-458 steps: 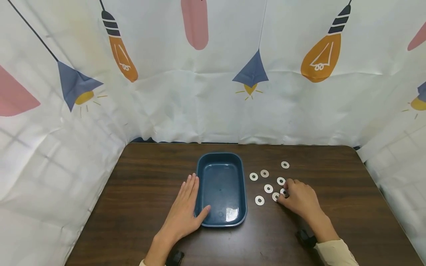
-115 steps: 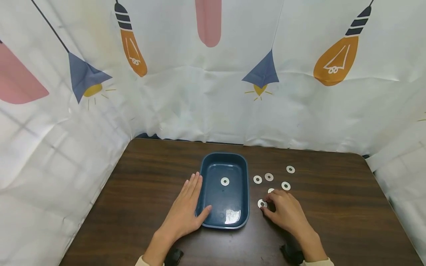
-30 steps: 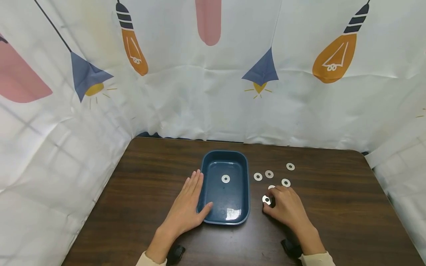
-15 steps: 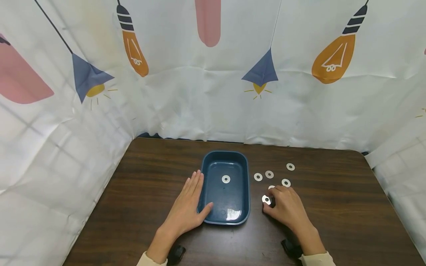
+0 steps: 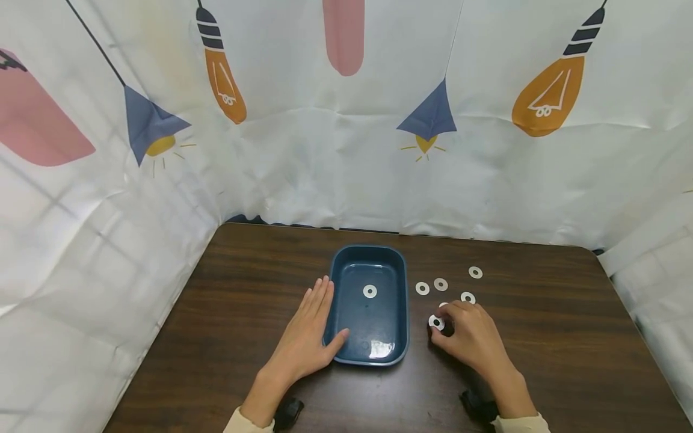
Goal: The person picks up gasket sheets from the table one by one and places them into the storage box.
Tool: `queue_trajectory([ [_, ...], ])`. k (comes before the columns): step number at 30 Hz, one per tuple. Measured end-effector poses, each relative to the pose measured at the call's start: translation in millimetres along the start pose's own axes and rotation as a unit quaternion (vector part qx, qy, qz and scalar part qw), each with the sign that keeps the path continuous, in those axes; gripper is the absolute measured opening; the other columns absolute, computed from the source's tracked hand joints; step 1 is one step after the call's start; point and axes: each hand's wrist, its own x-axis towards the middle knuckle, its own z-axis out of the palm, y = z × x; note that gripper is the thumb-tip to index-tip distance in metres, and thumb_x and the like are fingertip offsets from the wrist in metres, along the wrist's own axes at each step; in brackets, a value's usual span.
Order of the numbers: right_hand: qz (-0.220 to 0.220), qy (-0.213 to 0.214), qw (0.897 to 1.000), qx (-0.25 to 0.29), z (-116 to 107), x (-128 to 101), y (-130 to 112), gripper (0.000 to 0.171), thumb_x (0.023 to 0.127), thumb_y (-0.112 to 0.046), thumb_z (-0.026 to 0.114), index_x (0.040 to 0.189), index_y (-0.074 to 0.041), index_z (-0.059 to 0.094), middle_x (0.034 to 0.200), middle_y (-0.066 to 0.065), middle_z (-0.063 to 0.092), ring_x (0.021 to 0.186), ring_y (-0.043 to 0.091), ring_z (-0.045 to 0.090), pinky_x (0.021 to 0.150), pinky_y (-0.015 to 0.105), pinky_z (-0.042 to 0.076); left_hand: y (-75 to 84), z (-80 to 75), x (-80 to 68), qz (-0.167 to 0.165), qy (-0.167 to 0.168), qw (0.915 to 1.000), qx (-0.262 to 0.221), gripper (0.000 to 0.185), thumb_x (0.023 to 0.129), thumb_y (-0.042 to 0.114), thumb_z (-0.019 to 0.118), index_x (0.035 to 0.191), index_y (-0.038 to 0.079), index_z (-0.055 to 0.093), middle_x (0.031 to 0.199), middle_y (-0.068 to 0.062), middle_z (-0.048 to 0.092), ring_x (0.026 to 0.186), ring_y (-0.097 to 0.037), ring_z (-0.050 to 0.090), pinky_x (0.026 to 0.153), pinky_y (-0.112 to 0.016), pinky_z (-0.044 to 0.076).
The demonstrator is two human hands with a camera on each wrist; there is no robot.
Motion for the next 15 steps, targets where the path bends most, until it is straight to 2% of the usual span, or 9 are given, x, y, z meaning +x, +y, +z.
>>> queue_trajectory([
  [7, -0.002, -0.002, 1.000, 0.027, -2.1, 3.8, 2.2, 0.017, 0.070, -0.020, 0.087, 0.084, -0.017, 0.078, 0.076, -0.008, 0.070, 0.070, 0.003, 0.056, 0.068, 0.034, 0.052, 1.1, 0.4, 0.2, -0.001, 0.001, 1.0000, -0.005, 0.097, 0.101, 0.057, 0.060, 0.171, 0.009, 0.011, 0.181, -0.009, 0.010, 0.169, -0.019, 0.005, 0.137, -0.048, 0.019],
  [15, 0.009, -0.028, 0.999, 0.034, -7.7, 14.0, -1.6, 0.014, 0.074, -0.021, 0.086, 0.085, -0.018, 0.077, 0.080, -0.006, 0.073, 0.074, 0.009, 0.061, 0.071, 0.036, 0.054, 0.3, 1.4, 0.6, -0.003, 0.001, 1.0000, -0.008, 0.098, 0.101, 0.055, 0.061, 0.171, 0.011, 0.009, 0.181, -0.001, 0.000, 0.169, -0.020, 0.005, 0.137, -0.049, 0.019],
])
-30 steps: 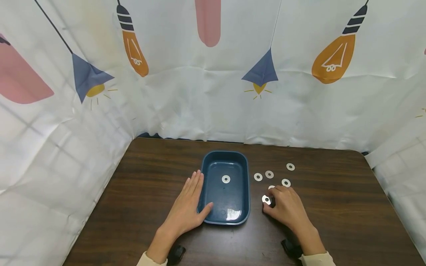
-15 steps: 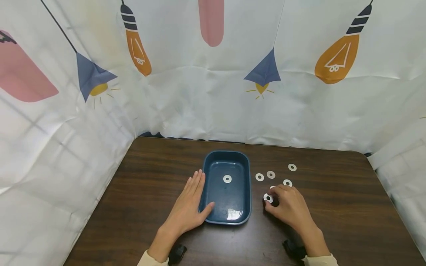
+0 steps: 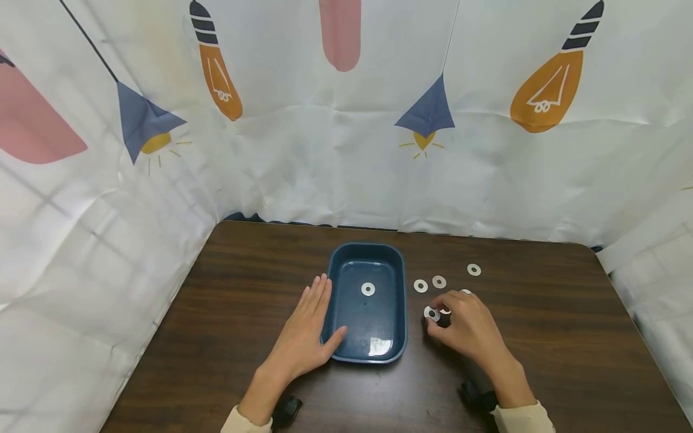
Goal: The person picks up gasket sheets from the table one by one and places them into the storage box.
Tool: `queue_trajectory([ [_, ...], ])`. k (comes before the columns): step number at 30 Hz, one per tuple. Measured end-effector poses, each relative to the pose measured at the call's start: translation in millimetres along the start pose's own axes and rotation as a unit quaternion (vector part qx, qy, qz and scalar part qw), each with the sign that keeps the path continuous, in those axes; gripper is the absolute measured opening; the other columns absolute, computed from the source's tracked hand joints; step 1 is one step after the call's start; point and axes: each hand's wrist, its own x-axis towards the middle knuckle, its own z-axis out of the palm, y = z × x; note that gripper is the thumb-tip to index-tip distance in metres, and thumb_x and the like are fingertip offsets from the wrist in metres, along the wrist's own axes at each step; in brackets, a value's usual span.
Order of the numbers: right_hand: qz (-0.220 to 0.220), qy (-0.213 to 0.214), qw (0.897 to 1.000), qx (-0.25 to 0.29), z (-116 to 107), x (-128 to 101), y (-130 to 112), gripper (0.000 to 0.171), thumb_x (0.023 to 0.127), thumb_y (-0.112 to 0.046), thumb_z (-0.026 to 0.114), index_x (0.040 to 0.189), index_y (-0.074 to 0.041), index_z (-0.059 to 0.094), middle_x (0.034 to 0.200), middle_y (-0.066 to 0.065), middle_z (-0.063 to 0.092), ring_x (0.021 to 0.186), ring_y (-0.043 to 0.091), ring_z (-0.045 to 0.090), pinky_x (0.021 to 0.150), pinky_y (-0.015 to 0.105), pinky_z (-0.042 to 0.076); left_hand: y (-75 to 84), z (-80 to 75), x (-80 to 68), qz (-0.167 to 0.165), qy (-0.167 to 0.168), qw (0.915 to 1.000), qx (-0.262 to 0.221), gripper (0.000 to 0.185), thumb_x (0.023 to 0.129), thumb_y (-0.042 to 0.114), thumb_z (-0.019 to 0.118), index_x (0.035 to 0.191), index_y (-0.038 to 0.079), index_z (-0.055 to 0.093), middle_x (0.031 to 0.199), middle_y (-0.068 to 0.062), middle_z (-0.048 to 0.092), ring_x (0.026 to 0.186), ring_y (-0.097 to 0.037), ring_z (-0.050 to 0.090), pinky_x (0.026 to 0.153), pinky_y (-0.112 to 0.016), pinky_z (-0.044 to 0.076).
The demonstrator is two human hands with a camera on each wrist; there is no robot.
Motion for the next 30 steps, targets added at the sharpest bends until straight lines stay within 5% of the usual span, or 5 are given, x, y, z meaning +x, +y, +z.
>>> queue_trajectory([
  [13, -0.014, -0.009, 1.000, -0.004, -7.9, 13.6, -6.4, 0.015, 0.076, -0.024, 0.085, 0.086, -0.017, 0.076, 0.073, -0.004, 0.065, 0.070, 0.006, 0.049, 0.072, 0.035, 0.049, -0.2, 0.4, -1.7, -0.002, 0.002, 1.0000, -0.001, 0.098, 0.100, 0.052, 0.063, 0.171, 0.009, 0.011, 0.181, -0.001, 0.000, 0.169, -0.021, 0.005, 0.137, -0.050, 0.019],
  [22, -0.019, -0.006, 1.000, 0.005, -11.0, 20.9, -9.2, 0.016, 0.077, -0.024, 0.085, 0.087, -0.017, 0.076, 0.077, -0.004, 0.071, 0.075, 0.016, 0.066, 0.079, 0.044, 0.058, 0.1, 0.8, 0.2, -0.007, -0.003, 1.0000, 0.004, 0.098, 0.099, 0.049, 0.064, 0.171, 0.013, 0.007, 0.180, 0.002, -0.003, 0.169, -0.018, 0.002, 0.137, -0.051, 0.020],
  [30, -0.038, -0.008, 0.999, 0.007, -15.9, 28.7, -14.8, 0.018, 0.076, -0.025, 0.087, 0.089, -0.018, 0.077, 0.078, -0.009, 0.071, 0.074, 0.014, 0.065, 0.080, 0.041, 0.058, -0.2, 0.8, 0.5, 0.003, 0.003, 1.0000, 0.004, 0.096, 0.101, 0.051, 0.062, 0.171, 0.009, 0.011, 0.180, 0.000, -0.002, 0.169, -0.019, 0.003, 0.137, -0.051, 0.020],
])
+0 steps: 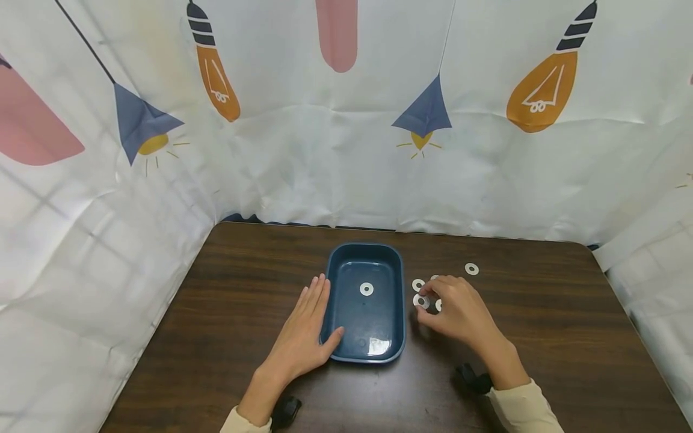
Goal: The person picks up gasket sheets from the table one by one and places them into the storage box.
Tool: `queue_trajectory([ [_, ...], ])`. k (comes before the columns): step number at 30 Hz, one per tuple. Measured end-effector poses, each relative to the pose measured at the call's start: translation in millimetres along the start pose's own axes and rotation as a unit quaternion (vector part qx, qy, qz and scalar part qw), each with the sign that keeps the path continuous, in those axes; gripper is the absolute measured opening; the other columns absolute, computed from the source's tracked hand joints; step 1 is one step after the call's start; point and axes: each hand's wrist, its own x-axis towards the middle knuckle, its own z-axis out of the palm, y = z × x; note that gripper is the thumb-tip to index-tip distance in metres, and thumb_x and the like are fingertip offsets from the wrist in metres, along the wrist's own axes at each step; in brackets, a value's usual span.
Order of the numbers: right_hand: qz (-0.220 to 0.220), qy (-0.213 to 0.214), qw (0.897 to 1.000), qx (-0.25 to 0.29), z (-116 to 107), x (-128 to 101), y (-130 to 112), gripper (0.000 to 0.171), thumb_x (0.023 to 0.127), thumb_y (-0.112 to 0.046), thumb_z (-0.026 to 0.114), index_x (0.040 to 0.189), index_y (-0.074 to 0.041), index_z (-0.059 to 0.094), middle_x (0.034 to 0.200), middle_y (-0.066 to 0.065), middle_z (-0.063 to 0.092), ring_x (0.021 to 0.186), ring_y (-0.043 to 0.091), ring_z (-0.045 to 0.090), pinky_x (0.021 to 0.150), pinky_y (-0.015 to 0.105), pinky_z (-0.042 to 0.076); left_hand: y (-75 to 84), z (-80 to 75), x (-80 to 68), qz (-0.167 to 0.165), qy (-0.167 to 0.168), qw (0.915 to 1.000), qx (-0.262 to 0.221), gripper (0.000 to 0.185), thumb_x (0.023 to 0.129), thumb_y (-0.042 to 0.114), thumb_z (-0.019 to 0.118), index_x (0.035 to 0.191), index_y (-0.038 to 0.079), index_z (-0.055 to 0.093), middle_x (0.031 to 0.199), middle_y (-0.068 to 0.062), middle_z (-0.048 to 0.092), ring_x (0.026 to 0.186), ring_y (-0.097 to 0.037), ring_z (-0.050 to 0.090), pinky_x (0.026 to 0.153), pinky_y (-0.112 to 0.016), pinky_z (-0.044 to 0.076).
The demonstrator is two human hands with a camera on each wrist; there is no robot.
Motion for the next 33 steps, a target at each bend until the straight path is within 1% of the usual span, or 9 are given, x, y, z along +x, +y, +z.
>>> queue_trajectory([
  [3, 0.000, -0.012, 1.000, -0.003, -2.1, 3.4, -4.7, 0.019, 0.077, -0.026, 0.087, 0.091, -0.017, 0.078, 0.083, -0.008, 0.073, 0.077, 0.013, 0.065, 0.080, 0.039, 0.057, -0.3, 0.1, -1.4, -0.001, 0.001, 1.0000, -0.001, 0.096, 0.101, 0.051, 0.062, 0.170, 0.007, 0.013, 0.181, -0.002, -0.001, 0.169, -0.020, 0.004, 0.137, -0.051, 0.020],
  [7, -0.011, -0.019, 1.000, -0.015, -4.0, 10.4, -10.6, 0.020, 0.079, -0.028, 0.087, 0.093, -0.015, 0.079, 0.089, -0.005, 0.077, 0.083, 0.013, 0.067, 0.080, 0.039, 0.057, -1.1, -0.2, -3.4, -0.005, 0.003, 1.0000, -0.002, 0.096, 0.100, 0.052, 0.062, 0.170, 0.007, 0.014, 0.181, -0.004, 0.003, 0.169, -0.021, 0.005, 0.137, -0.051, 0.019],
  [14, -0.041, 0.000, 0.999, -0.009, -11.3, 24.6, -15.4, 0.019, 0.075, -0.025, 0.086, 0.089, -0.014, 0.078, 0.083, -0.005, 0.074, 0.078, 0.013, 0.065, 0.078, 0.037, 0.056, -2.3, 0.0, -3.7, -0.007, 0.003, 1.0000, -0.002, 0.097, 0.100, 0.052, 0.063, 0.170, 0.008, 0.013, 0.181, -0.002, 0.001, 0.169, -0.021, 0.005, 0.137, -0.052, 0.020],
  [18, -0.049, -0.020, 0.999, 0.004, -13.3, 31.2, -19.0, 0.019, 0.076, -0.026, 0.085, 0.089, -0.015, 0.077, 0.083, -0.005, 0.073, 0.080, 0.012, 0.064, 0.081, 0.038, 0.057, -2.9, -0.2, -3.7, -0.013, 0.000, 0.9999, -0.002, 0.098, 0.099, 0.052, 0.064, 0.171, 0.008, 0.013, 0.181, -0.001, 0.000, 0.169, -0.021, 0.005, 0.136, -0.053, 0.020],
  [22, -0.045, -0.043, 0.998, 0.015, -14.0, 35.6, -23.2, 0.019, 0.079, -0.028, 0.086, 0.091, -0.015, 0.077, 0.086, -0.006, 0.074, 0.082, 0.011, 0.065, 0.085, 0.038, 0.056, -2.7, -0.4, -2.3, -0.006, 0.002, 1.0000, -0.001, 0.097, 0.100, 0.051, 0.063, 0.171, 0.009, 0.012, 0.181, 0.000, -0.001, 0.169, -0.020, 0.005, 0.137, -0.052, 0.020],
  [25, -0.043, -0.053, 0.998, 0.011, -14.0, 37.8, -26.4, 0.020, 0.081, -0.029, 0.086, 0.092, -0.015, 0.077, 0.087, -0.006, 0.073, 0.083, 0.011, 0.062, 0.083, 0.035, 0.054, -1.6, -0.8, -1.1, -0.003, 0.002, 1.0000, -0.004, 0.095, 0.101, 0.051, 0.062, 0.171, 0.009, 0.012, 0.181, 0.001, -0.001, 0.169, -0.019, 0.004, 0.139, -0.040, 0.009],
  [29, -0.051, -0.061, 0.997, 0.004, -12.7, 42.7, -28.8, 0.020, 0.081, -0.029, 0.085, 0.094, -0.015, 0.078, 0.088, -0.006, 0.073, 0.083, 0.011, 0.061, 0.083, 0.036, 0.054, -0.3, -1.7, 0.0, -0.006, -0.001, 1.0000, -0.005, 0.095, 0.101, 0.052, 0.062, 0.171, 0.009, 0.014, 0.180, 0.002, -0.002, 0.169, -0.017, 0.004, 0.139, -0.039, 0.008],
  [32, -0.064, -0.061, 0.996, 0.008, -11.6, 47.0, -29.2, 0.020, 0.081, -0.028, 0.085, 0.094, -0.014, 0.078, 0.089, -0.005, 0.073, 0.084, 0.012, 0.064, 0.084, 0.038, 0.056, -0.4, -2.1, 0.9, 0.000, -0.001, 1.0000, 0.000, 0.095, 0.101, 0.051, 0.062, 0.171, 0.008, 0.013, 0.180, 0.000, -0.001, 0.169, -0.018, 0.004, 0.137, -0.050, 0.019],
  [33, -0.069, -0.061, 0.996, 0.011, -11.6, 48.2, -29.5, 0.020, 0.081, -0.028, 0.085, 0.094, -0.014, 0.078, 0.089, -0.005, 0.074, 0.083, 0.012, 0.065, 0.084, 0.038, 0.056, -0.5, -2.2, 1.1, 0.002, 0.000, 1.0000, 0.002, 0.095, 0.101, 0.051, 0.062, 0.171, 0.008, 0.013, 0.181, 0.000, -0.001, 0.169, -0.018, 0.004, 0.137, -0.051, 0.020],
])
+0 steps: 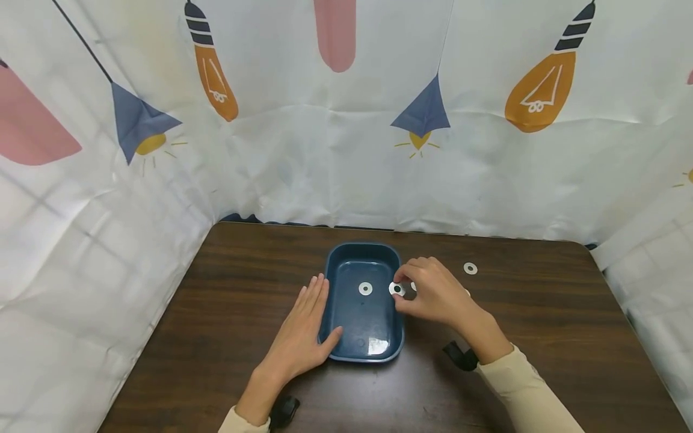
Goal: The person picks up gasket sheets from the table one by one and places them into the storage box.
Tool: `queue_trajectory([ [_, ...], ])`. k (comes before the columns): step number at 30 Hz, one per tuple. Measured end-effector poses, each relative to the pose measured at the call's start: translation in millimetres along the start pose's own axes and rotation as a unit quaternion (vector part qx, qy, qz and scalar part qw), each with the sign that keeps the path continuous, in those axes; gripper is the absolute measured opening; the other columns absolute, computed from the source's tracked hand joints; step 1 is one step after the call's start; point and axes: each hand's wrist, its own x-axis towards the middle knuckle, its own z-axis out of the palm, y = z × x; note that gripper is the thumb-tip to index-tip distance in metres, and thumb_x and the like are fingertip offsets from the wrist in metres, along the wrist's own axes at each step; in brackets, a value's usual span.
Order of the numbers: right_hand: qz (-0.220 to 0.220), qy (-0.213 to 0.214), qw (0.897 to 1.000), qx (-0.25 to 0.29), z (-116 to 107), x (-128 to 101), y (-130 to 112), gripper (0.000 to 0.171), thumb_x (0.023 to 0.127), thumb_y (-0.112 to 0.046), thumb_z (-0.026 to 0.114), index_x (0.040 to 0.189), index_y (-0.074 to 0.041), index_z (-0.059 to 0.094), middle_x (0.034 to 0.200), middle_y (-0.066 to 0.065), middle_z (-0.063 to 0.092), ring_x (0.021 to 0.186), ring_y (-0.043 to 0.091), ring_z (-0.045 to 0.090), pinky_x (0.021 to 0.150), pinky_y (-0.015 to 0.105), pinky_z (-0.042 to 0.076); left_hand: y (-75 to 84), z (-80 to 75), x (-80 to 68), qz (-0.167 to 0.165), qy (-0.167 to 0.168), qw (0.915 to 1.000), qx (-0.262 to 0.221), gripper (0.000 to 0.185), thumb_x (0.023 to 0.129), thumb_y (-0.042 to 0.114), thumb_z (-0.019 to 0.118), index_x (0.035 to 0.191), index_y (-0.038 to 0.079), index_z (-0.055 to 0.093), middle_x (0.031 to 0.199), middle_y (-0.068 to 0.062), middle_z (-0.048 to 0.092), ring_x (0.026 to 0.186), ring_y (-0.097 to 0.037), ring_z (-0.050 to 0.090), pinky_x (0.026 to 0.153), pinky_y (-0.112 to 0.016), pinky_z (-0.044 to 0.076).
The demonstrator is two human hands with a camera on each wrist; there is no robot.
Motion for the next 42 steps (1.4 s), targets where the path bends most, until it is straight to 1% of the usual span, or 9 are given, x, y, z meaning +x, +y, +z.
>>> queue_trajectory([
  [4, -0.009, -0.009, 1.000, 0.008, 0.6, 5.1, -1.5, 0.020, 0.080, -0.028, 0.085, 0.094, -0.015, 0.078, 0.089, -0.005, 0.074, 0.084, 0.012, 0.065, 0.085, 0.038, 0.055, -0.4, -0.5, -0.7, -0.001, 0.000, 1.0000, 0.004, 0.096, 0.101, 0.052, 0.062, 0.171, 0.008, 0.012, 0.181, 0.000, -0.001, 0.169, -0.018, 0.004, 0.137, -0.050, 0.020],
  [11, 0.000, -0.036, 0.999, 0.008, 1.4, 11.2, -4.8, 0.020, 0.080, -0.029, 0.085, 0.094, -0.015, 0.079, 0.088, -0.006, 0.075, 0.085, 0.012, 0.065, 0.088, 0.040, 0.056, 0.4, -0.7, -0.8, 0.004, -0.003, 1.0000, -0.003, 0.096, 0.102, 0.051, 0.061, 0.171, 0.009, 0.009, 0.181, -0.002, 0.000, 0.169, -0.021, 0.005, 0.137, -0.050, 0.019],
  [16, -0.019, -0.036, 0.999, 0.009, 4.4, 16.3, -6.2, 0.020, 0.079, -0.030, 0.085, 0.092, -0.016, 0.079, 0.087, -0.007, 0.074, 0.081, 0.011, 0.064, 0.086, 0.039, 0.055, 0.8, -0.6, 0.3, 0.001, -0.005, 1.0000, -0.001, 0.096, 0.101, 0.053, 0.061, 0.171, 0.010, 0.009, 0.181, -0.001, 0.000, 0.169, -0.021, 0.005, 0.137, -0.049, 0.018],
  [20, -0.034, -0.036, 0.999, 0.010, 4.9, 21.3, -7.9, 0.019, 0.078, -0.028, 0.085, 0.091, -0.016, 0.079, 0.084, -0.007, 0.072, 0.076, 0.009, 0.058, 0.082, 0.036, 0.054, 0.4, -0.3, -0.2, -0.003, -0.011, 0.9999, -0.001, 0.098, 0.101, 0.054, 0.061, 0.171, 0.011, 0.007, 0.181, -0.003, 0.001, 0.169, -0.020, 0.004, 0.137, -0.049, 0.018],
  [24, -0.035, -0.049, 0.998, 0.006, 3.9, 28.0, -10.2, 0.019, 0.079, -0.029, 0.085, 0.092, -0.017, 0.078, 0.083, -0.007, 0.071, 0.075, 0.008, 0.055, 0.081, 0.034, 0.053, -0.2, 0.0, -0.5, -0.003, -0.008, 1.0000, -0.001, 0.099, 0.101, 0.053, 0.062, 0.171, 0.011, 0.007, 0.181, -0.005, 0.004, 0.169, -0.019, 0.003, 0.137, -0.050, 0.019],
  [28, -0.039, -0.060, 0.997, -0.001, 5.0, 35.7, -11.9, 0.019, 0.080, -0.029, 0.084, 0.093, -0.017, 0.078, 0.085, -0.006, 0.072, 0.077, 0.009, 0.058, 0.083, 0.035, 0.055, -1.0, 0.5, -0.9, -0.001, 0.000, 1.0000, -0.002, 0.098, 0.100, 0.052, 0.063, 0.171, 0.009, 0.011, 0.181, -0.004, 0.004, 0.169, -0.020, 0.005, 0.137, -0.051, 0.020],
  [33, -0.052, -0.076, 0.996, 0.001, 9.3, 43.6, -13.4, 0.020, 0.082, -0.029, 0.081, 0.096, -0.015, 0.080, 0.089, -0.004, 0.074, 0.079, 0.011, 0.062, 0.085, 0.036, 0.057, -2.0, 2.3, -2.5, -0.002, 0.003, 1.0000, -0.002, 0.097, 0.100, 0.051, 0.065, 0.171, 0.009, 0.014, 0.181, -0.002, 0.003, 0.169, -0.020, 0.007, 0.137, -0.048, 0.019],
  [37, -0.058, -0.080, 0.995, -0.001, 11.4, 48.1, -14.2, 0.020, 0.082, -0.029, 0.082, 0.096, -0.015, 0.079, 0.088, -0.004, 0.074, 0.077, 0.010, 0.062, 0.081, 0.033, 0.057, -1.2, 2.8, -1.1, 0.004, 0.003, 1.0000, -0.005, 0.097, 0.100, 0.051, 0.064, 0.171, 0.009, 0.012, 0.181, 0.000, 0.001, 0.169, -0.020, 0.006, 0.137, -0.048, 0.019],
  [42, -0.073, -0.081, 0.994, 0.008, 13.3, 55.1, -15.8, 0.019, 0.083, -0.029, 0.081, 0.095, -0.014, 0.078, 0.088, -0.003, 0.074, 0.077, 0.012, 0.064, 0.077, 0.032, 0.057, 0.3, 1.4, 0.4, 0.004, 0.003, 0.9999, -0.010, 0.097, 0.100, 0.051, 0.063, 0.171, 0.008, 0.011, 0.181, -0.001, 0.000, 0.169, -0.020, 0.005, 0.137, -0.051, 0.020],
])
